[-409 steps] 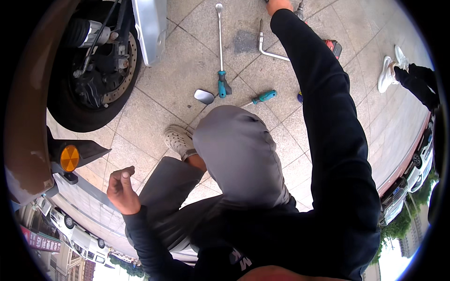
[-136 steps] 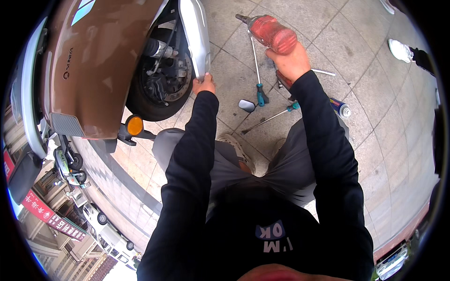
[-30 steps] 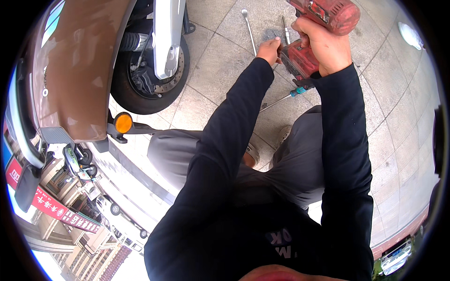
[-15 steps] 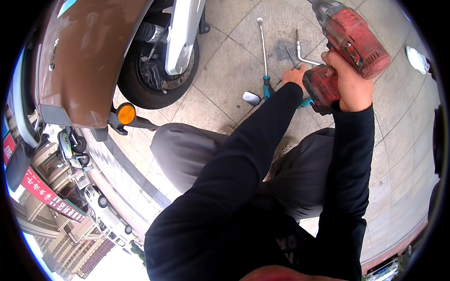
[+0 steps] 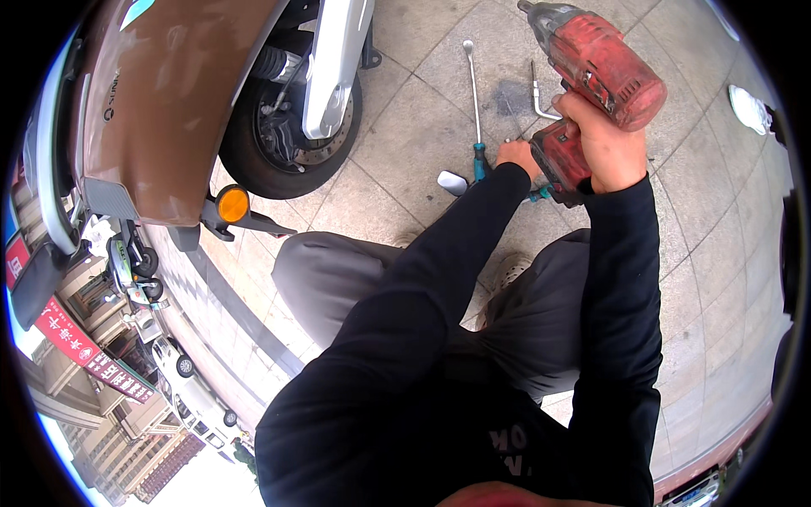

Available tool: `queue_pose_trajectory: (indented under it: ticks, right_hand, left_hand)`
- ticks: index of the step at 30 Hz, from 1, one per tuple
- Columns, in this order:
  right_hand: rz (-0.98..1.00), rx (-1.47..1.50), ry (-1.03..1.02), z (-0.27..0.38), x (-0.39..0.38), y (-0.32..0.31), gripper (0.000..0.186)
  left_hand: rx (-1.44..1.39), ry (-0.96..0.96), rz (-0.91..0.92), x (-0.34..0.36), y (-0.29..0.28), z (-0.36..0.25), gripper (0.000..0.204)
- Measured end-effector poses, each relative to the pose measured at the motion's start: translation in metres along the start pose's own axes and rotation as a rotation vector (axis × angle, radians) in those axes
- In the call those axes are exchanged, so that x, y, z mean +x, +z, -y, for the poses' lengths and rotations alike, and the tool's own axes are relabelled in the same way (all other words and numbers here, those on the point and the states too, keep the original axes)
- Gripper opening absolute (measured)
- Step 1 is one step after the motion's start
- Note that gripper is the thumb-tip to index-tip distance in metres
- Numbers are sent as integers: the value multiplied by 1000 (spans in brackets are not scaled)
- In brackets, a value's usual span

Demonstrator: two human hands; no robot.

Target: The person uses a red cordless impact driver to remove and reinstall screws on the front fender and side panels of a brown electric scooter. They also use a wrench and screwdriver, organize tools in a black toolbox, and briefly test the scooter's handlebar controls.

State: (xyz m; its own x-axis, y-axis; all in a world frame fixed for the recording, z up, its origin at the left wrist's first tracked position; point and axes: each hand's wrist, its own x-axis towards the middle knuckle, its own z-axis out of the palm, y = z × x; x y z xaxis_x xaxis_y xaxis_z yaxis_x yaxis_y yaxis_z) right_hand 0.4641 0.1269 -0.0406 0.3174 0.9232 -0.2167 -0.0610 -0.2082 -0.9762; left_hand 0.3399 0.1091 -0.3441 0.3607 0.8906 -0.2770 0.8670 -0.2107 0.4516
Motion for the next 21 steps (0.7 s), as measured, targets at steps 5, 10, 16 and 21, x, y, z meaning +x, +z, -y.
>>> queue_pose_trajectory:
  ticks: [5, 10, 16, 21]
  right_hand:
    - [-23, 52, -30, -3, 0, 5, 26]
    - [8, -9, -8, 2, -3, 8, 27]
    - [-33, -22, -89, -9, 5, 8, 26]
    - [31, -61, -5, -9, 15, 8, 21]
  left_hand:
    - [-94, -61, -59, -1, 10, 6, 38]
    - [-82, -170, -60, -13, 32, 10, 30]
    - [-129, -125, -9, -10, 3, -4, 31]
    - [-434, -199, -128, -19, -93, -19, 28]
